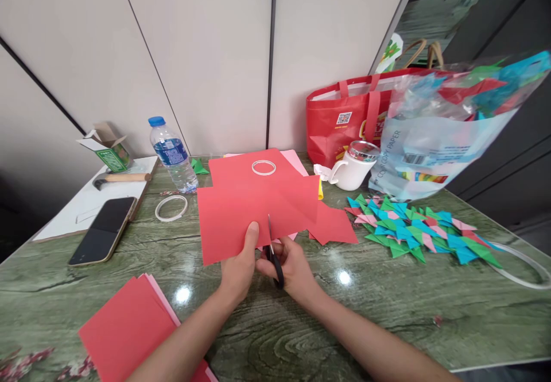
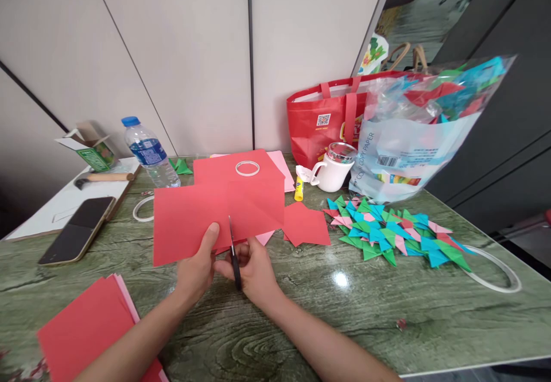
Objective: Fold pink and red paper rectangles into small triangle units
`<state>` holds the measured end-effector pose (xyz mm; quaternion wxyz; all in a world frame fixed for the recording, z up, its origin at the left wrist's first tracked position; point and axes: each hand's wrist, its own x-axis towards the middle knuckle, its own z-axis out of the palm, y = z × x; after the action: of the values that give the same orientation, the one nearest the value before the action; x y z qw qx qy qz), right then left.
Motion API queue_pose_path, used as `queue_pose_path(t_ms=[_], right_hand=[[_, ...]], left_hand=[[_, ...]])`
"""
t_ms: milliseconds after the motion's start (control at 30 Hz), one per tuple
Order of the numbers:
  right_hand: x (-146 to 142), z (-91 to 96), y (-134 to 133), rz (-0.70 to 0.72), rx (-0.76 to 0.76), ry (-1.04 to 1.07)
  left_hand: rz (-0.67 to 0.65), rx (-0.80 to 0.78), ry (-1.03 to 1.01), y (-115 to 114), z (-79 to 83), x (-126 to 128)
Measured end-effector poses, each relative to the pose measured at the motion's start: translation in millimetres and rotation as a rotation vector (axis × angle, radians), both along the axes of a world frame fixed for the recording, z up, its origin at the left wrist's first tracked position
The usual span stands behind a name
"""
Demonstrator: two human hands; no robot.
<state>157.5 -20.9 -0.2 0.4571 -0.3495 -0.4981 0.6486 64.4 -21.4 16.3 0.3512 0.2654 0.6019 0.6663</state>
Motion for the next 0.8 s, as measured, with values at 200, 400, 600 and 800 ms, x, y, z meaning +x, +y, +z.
queue_pose_path(t_ms=[200,400,600,800], right_hand=[[-0.3,0.6,0.3,0.002,0.024,0.059],[-0.5,4.4,-0.7,0.0,0.011,0.043],[0.0,4.7,0.0,-0.006,0.02,0.029],[0.5,1.3,0.4,-0.009,0.007,0.025]], left_hand=[[-0.024,0.02,0.057,-1.6,-2.2,1.0],[-0.037,0.045,0.105,-2.1,-2.3,0.8],[-0.048,0.046,0.134,-1.8,-1.2,0.2],[-0.056,0.036,0.158,-2.4,0.4,-0.2]])
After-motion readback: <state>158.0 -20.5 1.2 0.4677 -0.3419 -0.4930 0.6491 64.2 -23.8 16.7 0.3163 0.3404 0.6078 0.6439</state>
